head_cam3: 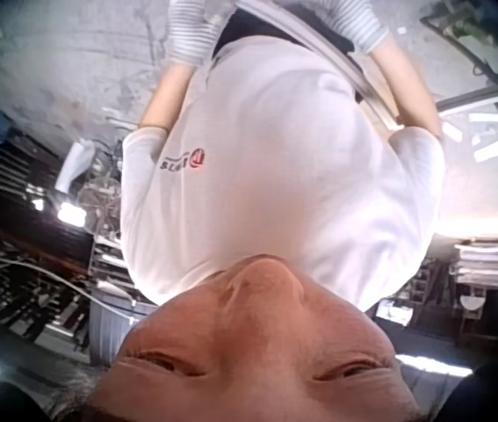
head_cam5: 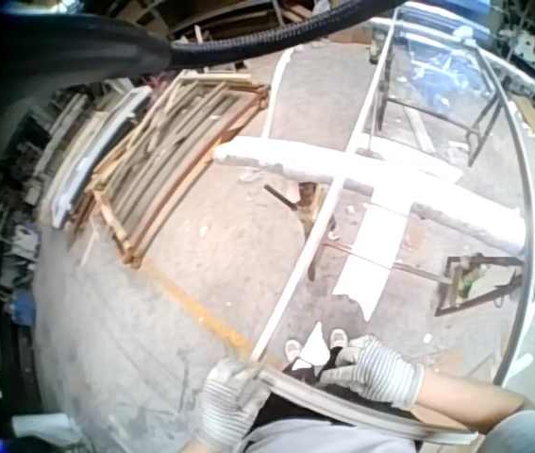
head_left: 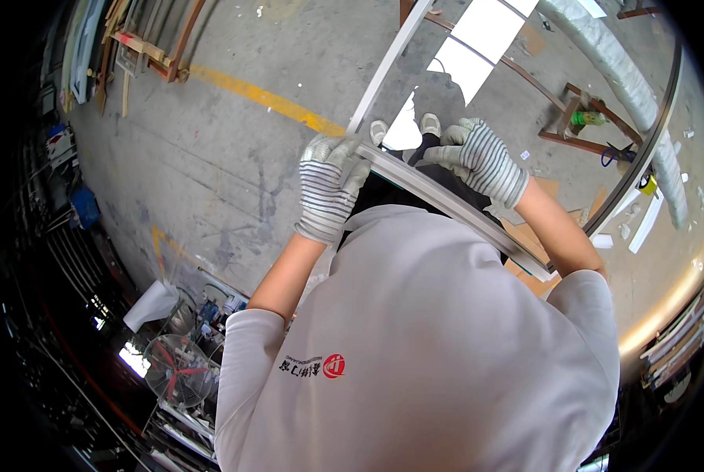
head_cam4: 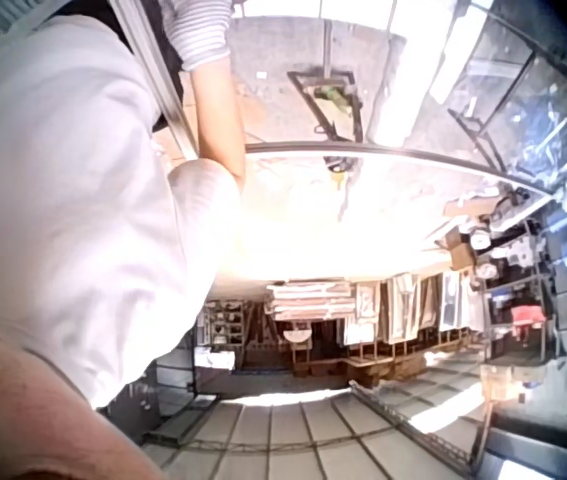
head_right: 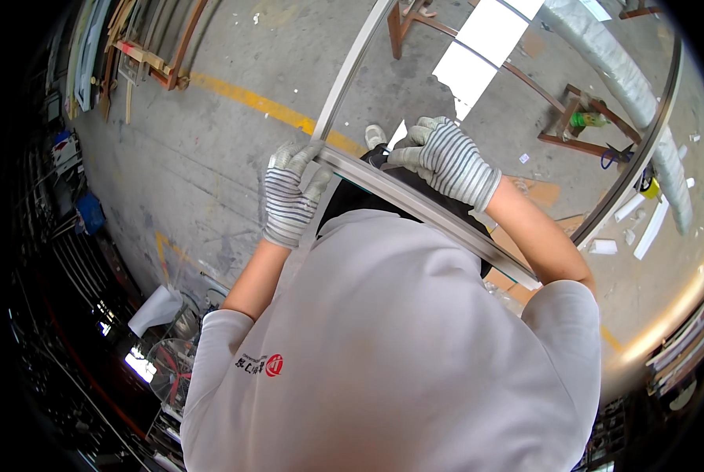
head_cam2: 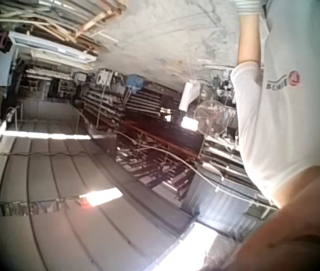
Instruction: The person fits a rubber seal into the channel of a metal window frame using a small blade or scraper to press it into the corners.
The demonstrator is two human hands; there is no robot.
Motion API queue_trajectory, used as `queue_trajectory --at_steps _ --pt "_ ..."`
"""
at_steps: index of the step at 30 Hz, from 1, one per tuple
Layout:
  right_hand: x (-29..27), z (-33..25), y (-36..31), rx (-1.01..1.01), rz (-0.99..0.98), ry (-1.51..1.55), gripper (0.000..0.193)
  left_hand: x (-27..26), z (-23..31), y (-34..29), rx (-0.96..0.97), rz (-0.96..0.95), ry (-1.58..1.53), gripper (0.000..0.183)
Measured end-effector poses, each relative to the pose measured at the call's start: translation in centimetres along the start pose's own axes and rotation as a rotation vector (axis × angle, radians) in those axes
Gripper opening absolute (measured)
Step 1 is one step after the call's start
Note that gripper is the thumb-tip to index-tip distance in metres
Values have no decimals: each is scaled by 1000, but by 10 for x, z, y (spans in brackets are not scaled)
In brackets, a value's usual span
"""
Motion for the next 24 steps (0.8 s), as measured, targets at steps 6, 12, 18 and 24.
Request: queue_trajectory --at_steps 6,12,18,24 --pt "-7 -1 -6 27 131 27 17 25 28 19 179 -87 92 16" --pt "-2 1 -22 269 150 82 16 42 46 21 235 -289 168 21" --pt "17 3 -34 437 146 162 13 48 50 8 204 -274 218 29" --pt "20 -7 -24 382 130 107 12 55 50 6 201 -265 181 27"
Point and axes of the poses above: each hand's wrist, its own y-axis towards the middle knuckle, its own x-axis out of the palm, z = x × y, the point moved 7 cm from there along y, towards the middle knuckle, and after that the axes turned 7 degrees about y, right-handed, at the moved point
